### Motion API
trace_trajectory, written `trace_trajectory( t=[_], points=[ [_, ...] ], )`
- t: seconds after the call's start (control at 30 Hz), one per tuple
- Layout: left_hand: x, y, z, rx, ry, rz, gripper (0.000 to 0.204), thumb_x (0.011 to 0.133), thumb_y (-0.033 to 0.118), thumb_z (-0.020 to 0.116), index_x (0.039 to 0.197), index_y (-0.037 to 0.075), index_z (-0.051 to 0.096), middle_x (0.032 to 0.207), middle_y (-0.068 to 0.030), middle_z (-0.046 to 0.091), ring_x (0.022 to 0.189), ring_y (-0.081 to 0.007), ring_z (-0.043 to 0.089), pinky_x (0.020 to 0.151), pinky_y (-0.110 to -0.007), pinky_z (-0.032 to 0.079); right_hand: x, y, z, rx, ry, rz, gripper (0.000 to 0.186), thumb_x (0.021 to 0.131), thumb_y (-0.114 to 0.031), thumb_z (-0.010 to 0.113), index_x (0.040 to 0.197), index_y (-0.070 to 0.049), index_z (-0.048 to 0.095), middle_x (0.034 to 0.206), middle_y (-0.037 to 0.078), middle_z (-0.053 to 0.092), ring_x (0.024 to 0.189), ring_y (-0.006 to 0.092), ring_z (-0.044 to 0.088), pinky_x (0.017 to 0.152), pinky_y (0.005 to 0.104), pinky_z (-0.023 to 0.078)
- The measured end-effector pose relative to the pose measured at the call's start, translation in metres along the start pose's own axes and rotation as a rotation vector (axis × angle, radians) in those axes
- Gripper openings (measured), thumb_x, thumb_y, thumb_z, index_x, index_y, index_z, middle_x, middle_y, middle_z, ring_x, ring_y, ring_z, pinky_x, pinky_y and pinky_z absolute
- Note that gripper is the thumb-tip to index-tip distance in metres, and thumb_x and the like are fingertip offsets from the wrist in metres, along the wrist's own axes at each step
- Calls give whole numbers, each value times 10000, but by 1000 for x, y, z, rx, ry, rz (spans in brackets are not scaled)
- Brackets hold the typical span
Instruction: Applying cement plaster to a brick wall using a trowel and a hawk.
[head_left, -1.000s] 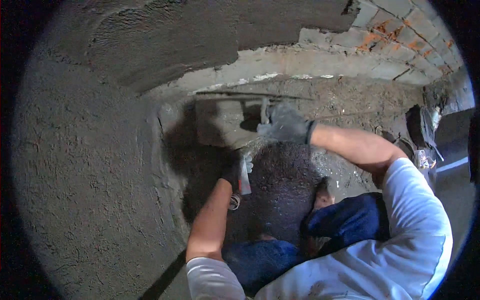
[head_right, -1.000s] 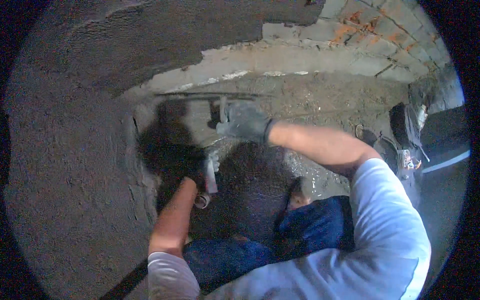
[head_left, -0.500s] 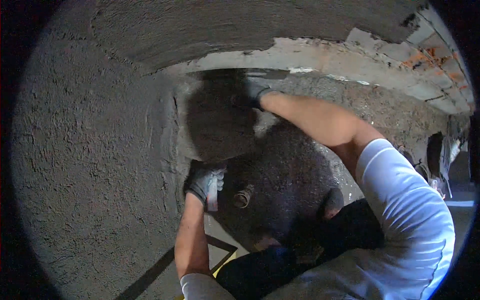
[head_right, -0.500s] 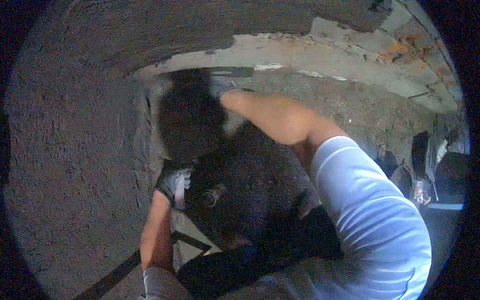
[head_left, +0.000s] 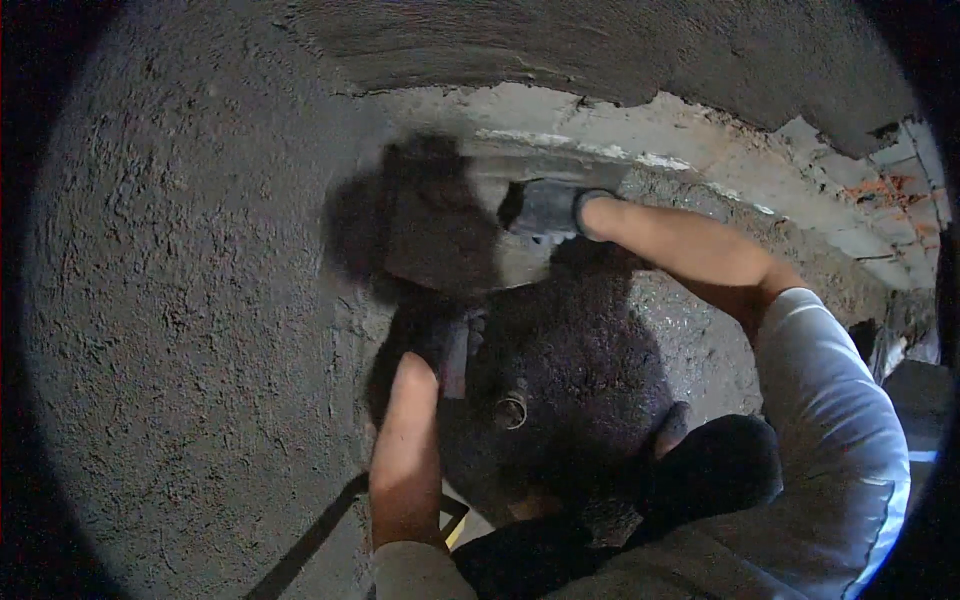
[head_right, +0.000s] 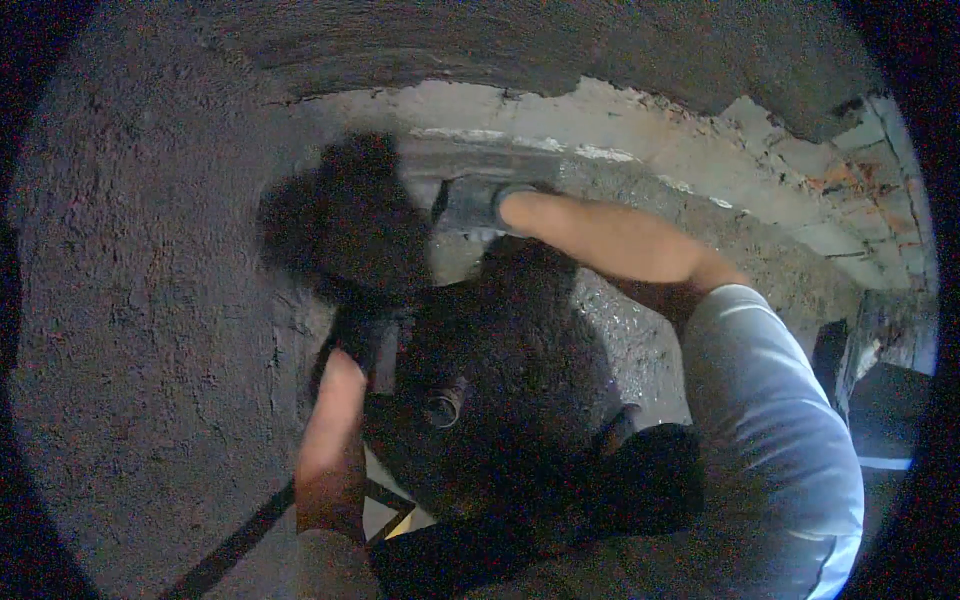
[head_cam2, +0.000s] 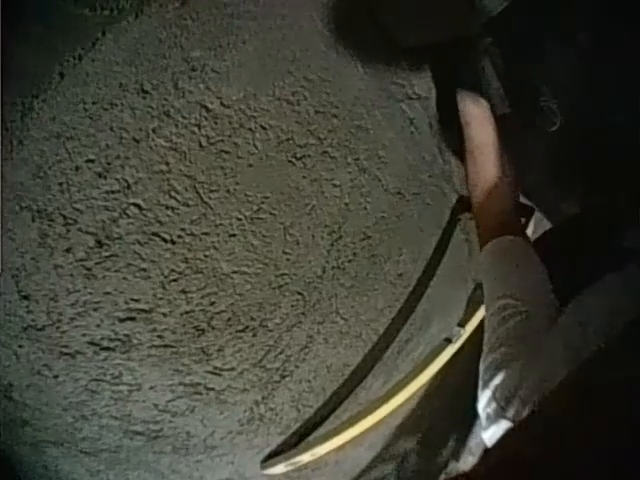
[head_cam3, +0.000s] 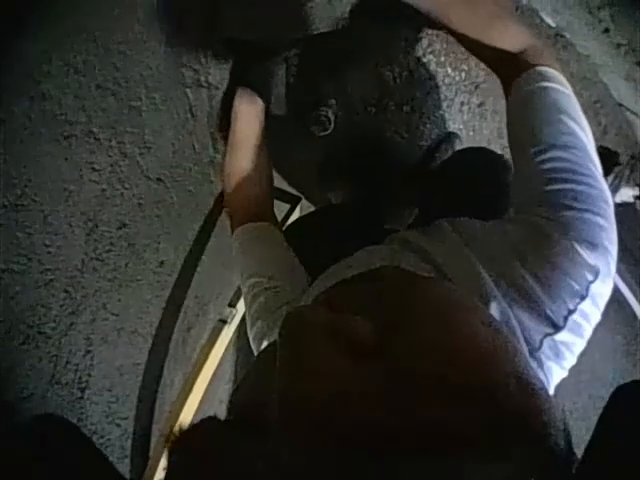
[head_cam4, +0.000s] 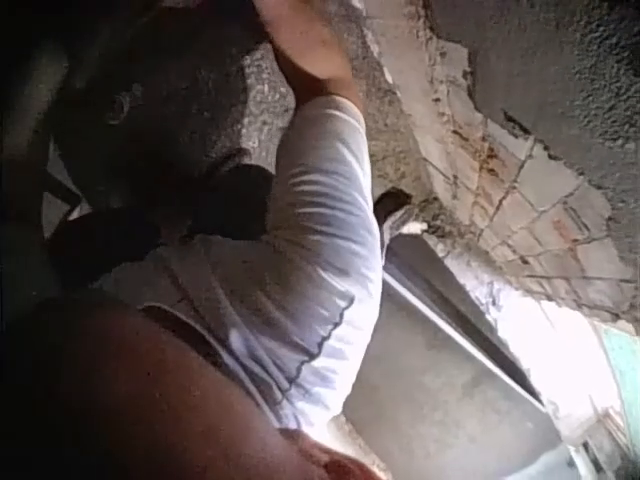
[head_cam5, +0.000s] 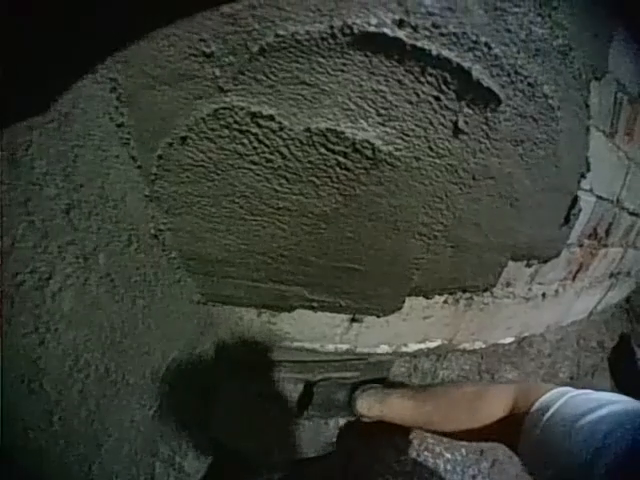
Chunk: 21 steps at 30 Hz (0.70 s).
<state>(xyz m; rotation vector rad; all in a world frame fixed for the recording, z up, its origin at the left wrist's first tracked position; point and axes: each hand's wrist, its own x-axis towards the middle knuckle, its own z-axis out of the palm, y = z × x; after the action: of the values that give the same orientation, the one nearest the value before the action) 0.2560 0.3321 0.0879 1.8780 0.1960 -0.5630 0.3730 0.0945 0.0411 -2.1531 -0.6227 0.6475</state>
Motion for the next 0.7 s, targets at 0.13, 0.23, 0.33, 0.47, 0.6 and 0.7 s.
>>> trace_trajectory(
  t=[0.13, 0.23, 0.33, 0.47, 0.6, 0.7],
  points=[
    [-3, 0, -3, -24, 14, -28, 156, 800, 230, 623, 878, 111, 558, 570, -37, 507, 399, -169, 442, 384, -308, 370, 11, -62, -24, -177, -34, 431, 281, 810, -267, 487, 655, -89, 640, 541, 50, 582, 460, 160, 568, 422, 322, 448],
    [-1, 0, -2, -24, 7, -48, 155, 800, 231, 624, 874, 112, 558, 571, -38, 509, 399, -169, 442, 383, -308, 369, 41, -85, -45, -282, 263, 298, 264, 778, -267, 534, 660, -55, 638, 569, 74, 583, 488, 175, 566, 407, 334, 425],
    [2, 5, 3, -16, -14, -45, 153, 799, 232, 624, 870, 113, 558, 572, -38, 510, 399, -169, 442, 383, -307, 368, 68, -57, -30, -467, 386, 12, 242, 757, -263, 559, 680, -47, 634, 608, 92, 572, 544, 183, 558, 453, 356, 430],
    [2, 5, 4, 7, -40, -52, 151, 798, 233, 625, 864, 114, 559, 573, -39, 512, 399, -169, 442, 382, -307, 367, 58, -47, -17, -345, 69, 183, 256, 724, -282, 562, 774, -53, 665, 735, 152, 628, 628, 300, 587, 610, 411, 472],
    [4, 6, 2, 72, -81, -62, 149, 797, 234, 626, 858, 115, 559, 574, -40, 514, 399, -168, 442, 381, -306, 366, 27, -67, -18, -319, 90, 120, 263, 721, -288, 561, 776, -53, 665, 745, 156, 630, 638, 310, 589, 614, 414, 474],
    [6, -5, -1, 145, -100, -63, 148, 797, 235, 627, 855, 116, 559, 575, -40, 514, 399, -168, 442, 381, -306, 365, -9, -82, -6, -291, 117, 39, 270, 719, -294, 559, 778, -53, 665, 754, 161, 631, 648, 321, 592, 617, 417, 477]
  ],
)
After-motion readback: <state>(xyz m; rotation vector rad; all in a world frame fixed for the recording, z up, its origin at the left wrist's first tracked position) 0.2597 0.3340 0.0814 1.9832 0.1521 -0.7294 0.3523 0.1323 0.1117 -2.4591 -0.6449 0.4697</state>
